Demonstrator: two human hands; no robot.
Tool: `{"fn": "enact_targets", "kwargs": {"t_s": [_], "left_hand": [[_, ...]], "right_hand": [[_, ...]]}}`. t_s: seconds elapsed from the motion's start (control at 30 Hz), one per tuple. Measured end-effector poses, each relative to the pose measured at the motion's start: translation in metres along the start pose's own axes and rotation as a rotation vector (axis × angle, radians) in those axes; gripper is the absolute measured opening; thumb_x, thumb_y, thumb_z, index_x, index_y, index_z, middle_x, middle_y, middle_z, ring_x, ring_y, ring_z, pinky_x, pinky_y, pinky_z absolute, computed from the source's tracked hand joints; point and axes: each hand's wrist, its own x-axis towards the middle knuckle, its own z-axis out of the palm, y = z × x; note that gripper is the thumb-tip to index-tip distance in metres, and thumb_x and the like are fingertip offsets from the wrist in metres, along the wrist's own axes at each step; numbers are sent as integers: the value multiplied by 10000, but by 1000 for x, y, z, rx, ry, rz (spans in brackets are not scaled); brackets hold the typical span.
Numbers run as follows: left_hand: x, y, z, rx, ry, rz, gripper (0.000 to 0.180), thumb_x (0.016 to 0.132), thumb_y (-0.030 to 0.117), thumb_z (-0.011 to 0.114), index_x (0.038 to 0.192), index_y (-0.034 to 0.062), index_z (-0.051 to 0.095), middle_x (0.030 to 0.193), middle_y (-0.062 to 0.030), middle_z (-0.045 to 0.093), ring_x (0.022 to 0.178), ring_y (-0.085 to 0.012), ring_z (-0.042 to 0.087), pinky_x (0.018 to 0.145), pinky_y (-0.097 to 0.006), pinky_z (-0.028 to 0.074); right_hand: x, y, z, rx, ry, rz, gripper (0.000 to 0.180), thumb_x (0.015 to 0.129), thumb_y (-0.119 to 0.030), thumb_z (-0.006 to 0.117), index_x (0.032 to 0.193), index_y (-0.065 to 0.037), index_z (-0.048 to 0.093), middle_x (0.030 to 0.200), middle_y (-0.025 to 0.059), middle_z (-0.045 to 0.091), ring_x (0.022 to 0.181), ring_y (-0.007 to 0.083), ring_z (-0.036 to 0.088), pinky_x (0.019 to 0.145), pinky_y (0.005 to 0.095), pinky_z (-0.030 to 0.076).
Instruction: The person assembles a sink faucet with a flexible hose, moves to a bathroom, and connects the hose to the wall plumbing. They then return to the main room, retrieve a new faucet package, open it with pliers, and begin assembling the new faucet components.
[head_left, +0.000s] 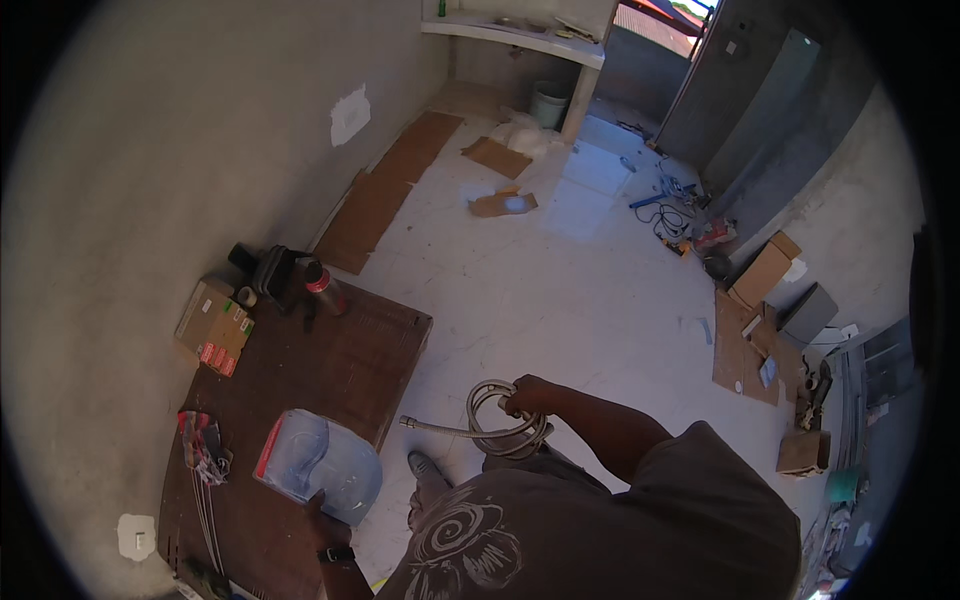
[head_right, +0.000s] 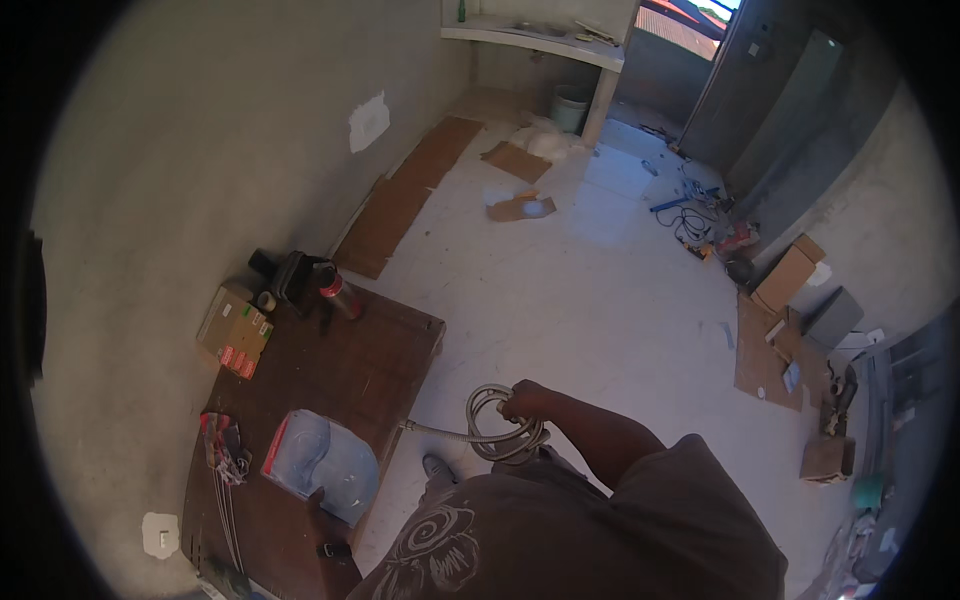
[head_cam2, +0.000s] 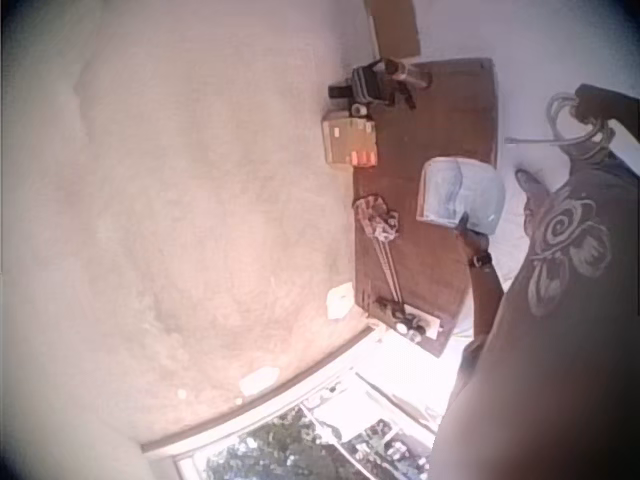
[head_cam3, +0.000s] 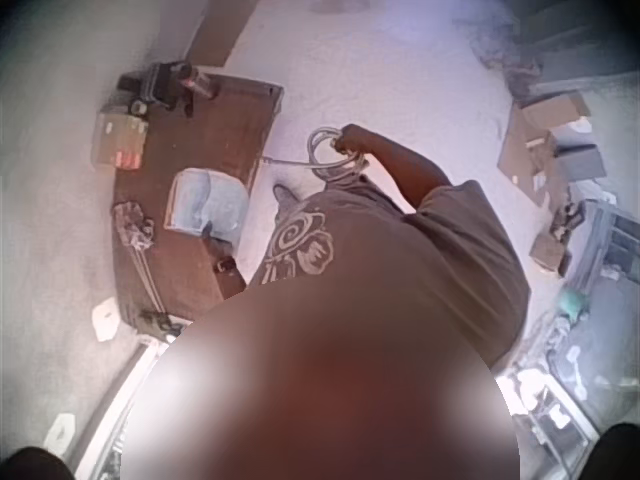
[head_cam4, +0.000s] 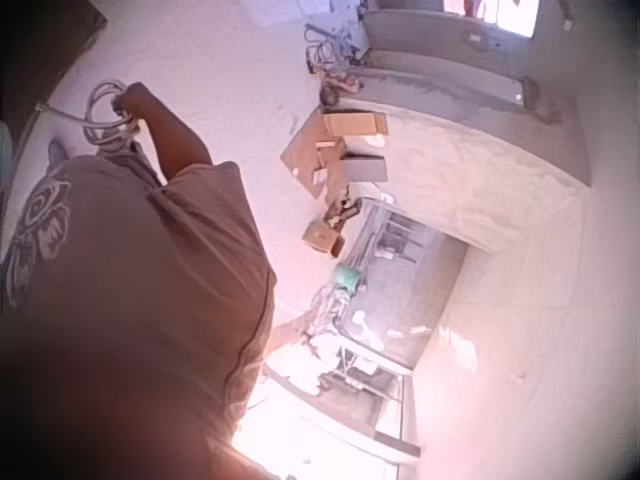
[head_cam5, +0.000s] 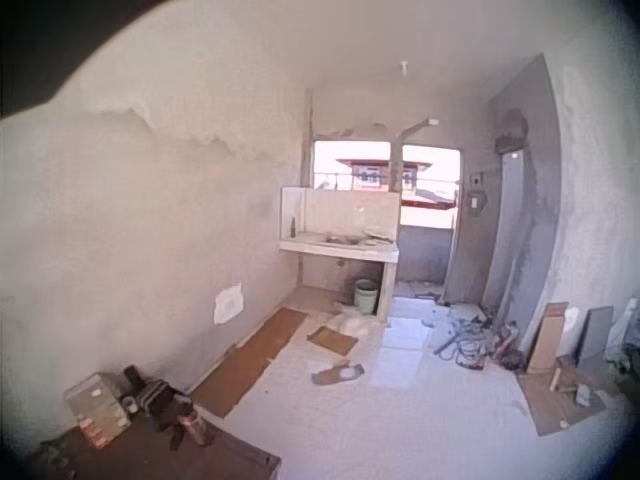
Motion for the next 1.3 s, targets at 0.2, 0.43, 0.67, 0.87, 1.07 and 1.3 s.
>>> {"fn": "enact_targets", "kwargs": {"t_s": [0.2,0.43,0.67,0.87,1.07,1.3], "left_hand": [[109,30,104,230,-265,-53,704,906,180,724,1536,62,432,1486,-144,554,1365,-363,546,1162,-535,447],[160,-74,291,363,-319,-255,672,973,154,698,1559,49,387,1498,-155,545,1384,-364,534,1154,-543,462],[176,-271,472,577,-461,-369,693,934,22,711,1541,37,379,1451,-157,561,1329,-382,567,1118,-562,494],[180,-400,629,792,-530,-384,628,874,-14,763,1409,18,437,1310,-156,606,1139,-336,669,930,-507,603],[189,-539,756,979,-589,-452,690,843,44,817,1402,12,414,1233,-161,619,1064,-310,682,816,-450,598],[240,-753,915,1122,-690,-628,628,848,163,819,1339,35,449,1178,-147,618,965,-269,661,749,-445,541]], "right_hand": [[-7,154,21,844,37,528,262,935,-250,774,1005,-1,735,933,122,746,773,214,725,695,453,606],[-3,274,3,1384,46,609,195,1002,-247,677,868,-109,707,781,7,705,625,152,648,577,391,555],[-6,393,-81,1598,64,598,155,964,-198,719,843,-101,716,776,23,701,626,163,647,569,381,547],[-27,472,-172,1726,208,481,166,945,-192,764,833,-83,708,725,13,649,581,135,585,522,363,493],[-49,525,-258,1867,312,356,168,981,-193,680,916,-44,723,725,20,599,564,130,521,506,347,463],[-48,591,-374,1978,510,280,132,961,-210,718,970,-85,675,763,9,639,535,108,550,473,293,465]]}}
